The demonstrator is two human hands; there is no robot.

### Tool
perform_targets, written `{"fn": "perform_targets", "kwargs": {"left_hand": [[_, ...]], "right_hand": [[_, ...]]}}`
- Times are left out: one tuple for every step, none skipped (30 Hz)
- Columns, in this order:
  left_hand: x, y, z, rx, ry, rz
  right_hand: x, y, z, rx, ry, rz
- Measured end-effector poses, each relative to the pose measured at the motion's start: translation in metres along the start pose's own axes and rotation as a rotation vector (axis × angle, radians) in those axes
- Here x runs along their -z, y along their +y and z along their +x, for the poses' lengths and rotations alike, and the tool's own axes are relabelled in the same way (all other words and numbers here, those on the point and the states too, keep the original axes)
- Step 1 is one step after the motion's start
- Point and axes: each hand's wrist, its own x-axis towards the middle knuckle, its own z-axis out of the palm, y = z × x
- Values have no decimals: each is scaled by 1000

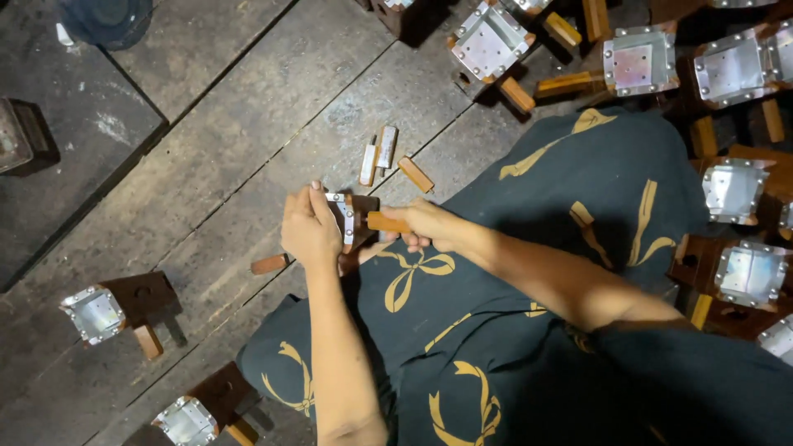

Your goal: Assembling wooden lanterns by manually inserting small wooden slats into slots on the frames.

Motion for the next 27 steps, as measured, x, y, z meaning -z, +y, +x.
{"fn": "perform_targets", "kwargs": {"left_hand": [[3, 2, 1, 2, 6, 2], [5, 4, 1, 23, -14, -15], [7, 7, 0, 44, -34, -32], [7, 4, -1, 45, -36, -33], [8, 1, -2, 71, -24, -52], [8, -1, 0, 97, -5, -72], [6, -4, 1, 97, -1, -75], [6, -8, 1, 114, 1, -88], [5, -13, 1, 130, 2, -100], [5, -12, 0, 130, 3, -99], [5, -11, 0, 145, 16, -102], [5, -9, -1, 159, 29, -107], [4, -8, -1, 159, 29, -107], [5, -7, -1, 170, 39, -93], [5, -6, -1, 181, 48, -80], [2, -6, 0, 185, 62, -82], [-1, -6, 2, 198, 54, -71], [-2, -8, 3, 214, 51, -59], [-2, -6, 3, 222, 69, -60], [-2, -3, 3, 215, 62, -58], [-2, 1, 3, 209, 55, -55], [3, 5, 3, 214, 69, -57], [7, 10, 3, 210, 35, -72], [10, 16, 0, 206, -6, -86], [8, 15, 1, 211, 1, -88], [7, 13, 0, 187, -23, -83], [5, 11, -2, 164, -46, -79]], "right_hand": [[0, 4, 4, 3, -5, -3], [0, 11, 8, 52, 43, -111], [0, 18, 11, 102, 91, -218], [-1, 26, 8, 100, 92, -219], [-2, 34, 5, 595, 367, -766], [-3, 39, 4, 1103, 643, -1309], [-3, 35, 5, 1107, 643, -1312], [-4, 32, 6, 1316, 689, -1369], [-5, 30, 8, 1529, 732, -1417], [-5, 28, 13, 1530, 731, -1416], [-4, 27, 19, 1580, 741, -1443], [-3, 26, 24, 1629, 750, -1471], [-2, 23, 25, 1629, 750, -1472], [-1, 20, 26, 1643, 749, -1520], [-1, 16, 27, 1657, 747, -1568], [1, 12, 26, 1673, 745, -1567], [2, 9, 24, 1661, 702, -1611], [2, 5, 23, 1655, 655, -1652], [2, 8, 27, 1677, 649, -1649], [3, 10, 31, 1611, 634, -1636], [4, 13, 36, 1545, 619, -1622], [-1, 7, 26, 1562, 615, -1622], [-5, 2, 16, 1243, 463, -1476], [-8, -1, 4, 924, 316, -1315], [3, 6, 28, 931, 311, -1320], [12, 17, 50, 511, 160, -869], [22, 28, 72, 99, 16, -410]]}}
